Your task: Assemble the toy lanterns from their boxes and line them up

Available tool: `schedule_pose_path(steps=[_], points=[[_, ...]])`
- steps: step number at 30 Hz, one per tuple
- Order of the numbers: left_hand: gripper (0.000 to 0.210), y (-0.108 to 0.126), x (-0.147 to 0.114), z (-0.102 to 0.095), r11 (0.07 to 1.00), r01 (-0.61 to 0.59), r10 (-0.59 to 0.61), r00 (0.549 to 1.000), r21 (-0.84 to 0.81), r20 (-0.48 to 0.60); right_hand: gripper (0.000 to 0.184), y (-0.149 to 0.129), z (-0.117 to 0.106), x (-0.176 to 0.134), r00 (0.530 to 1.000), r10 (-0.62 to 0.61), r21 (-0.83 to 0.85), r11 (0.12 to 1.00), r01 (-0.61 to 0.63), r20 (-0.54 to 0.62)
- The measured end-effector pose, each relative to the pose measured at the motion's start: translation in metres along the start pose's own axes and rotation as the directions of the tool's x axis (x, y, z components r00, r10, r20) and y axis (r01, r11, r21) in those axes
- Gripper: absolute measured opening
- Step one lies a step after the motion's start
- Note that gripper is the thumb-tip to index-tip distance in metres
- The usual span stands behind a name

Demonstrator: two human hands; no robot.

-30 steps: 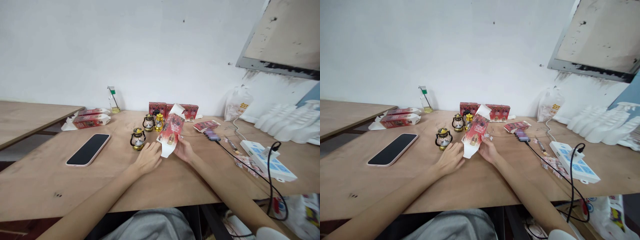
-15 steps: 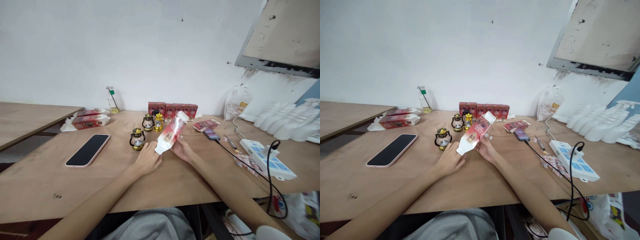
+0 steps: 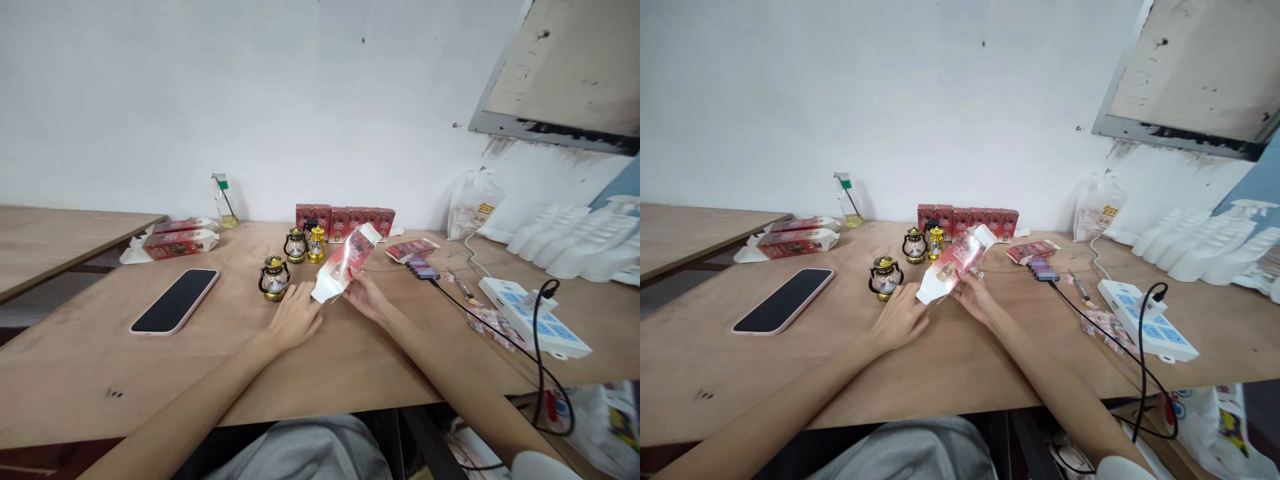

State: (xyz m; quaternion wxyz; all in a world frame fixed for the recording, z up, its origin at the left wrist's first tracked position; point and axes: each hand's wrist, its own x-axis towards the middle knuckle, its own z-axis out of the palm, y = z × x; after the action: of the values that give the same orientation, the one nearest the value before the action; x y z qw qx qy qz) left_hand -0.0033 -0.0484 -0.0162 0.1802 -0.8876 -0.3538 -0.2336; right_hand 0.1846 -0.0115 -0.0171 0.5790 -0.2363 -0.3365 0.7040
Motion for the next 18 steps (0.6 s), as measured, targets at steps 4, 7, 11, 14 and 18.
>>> schedule_pose_path(steps=[4, 7, 11, 14, 18], points=[[0.038, -0.0004, 0.0002, -0.0037, 0.999, 0.007, -0.007, 1.0, -0.048, 0.005, 0.022, -0.0038, -0.004, 0.0029, 0.999, -0.026, 0.04, 0.999, 0.027, -0.028], [0.045, -0.0022, -0.0002, -0.0034, 0.999, -0.013, 0.013, 1.0, -0.043, 0.012, 0.022, -0.0062, -0.0055, 0.0034, 0.998, -0.054, 0.035, 0.998, 0.055, -0.038], [0.045, -0.0039, -0.0018, -0.0014, 0.997, -0.076, 0.076, 0.997, -0.032, -0.009, 0.025, -0.0058, -0.0088, 0.0043, 0.995, -0.091, -0.02, 0.996, 0.09, -0.039], [0.036, -0.0034, -0.0035, 0.0001, 0.993, -0.119, 0.115, 0.987, -0.026, -0.113, 0.027, -0.0051, -0.0108, 0.0057, 0.989, -0.142, -0.076, 0.987, 0.139, -0.048], [0.025, -0.0024, -0.0042, 0.0023, 0.993, -0.114, 0.113, 0.923, 0.019, -0.367, 0.033, -0.0061, -0.0085, 0.0047, 0.982, -0.175, -0.116, 0.979, 0.166, -0.077]])
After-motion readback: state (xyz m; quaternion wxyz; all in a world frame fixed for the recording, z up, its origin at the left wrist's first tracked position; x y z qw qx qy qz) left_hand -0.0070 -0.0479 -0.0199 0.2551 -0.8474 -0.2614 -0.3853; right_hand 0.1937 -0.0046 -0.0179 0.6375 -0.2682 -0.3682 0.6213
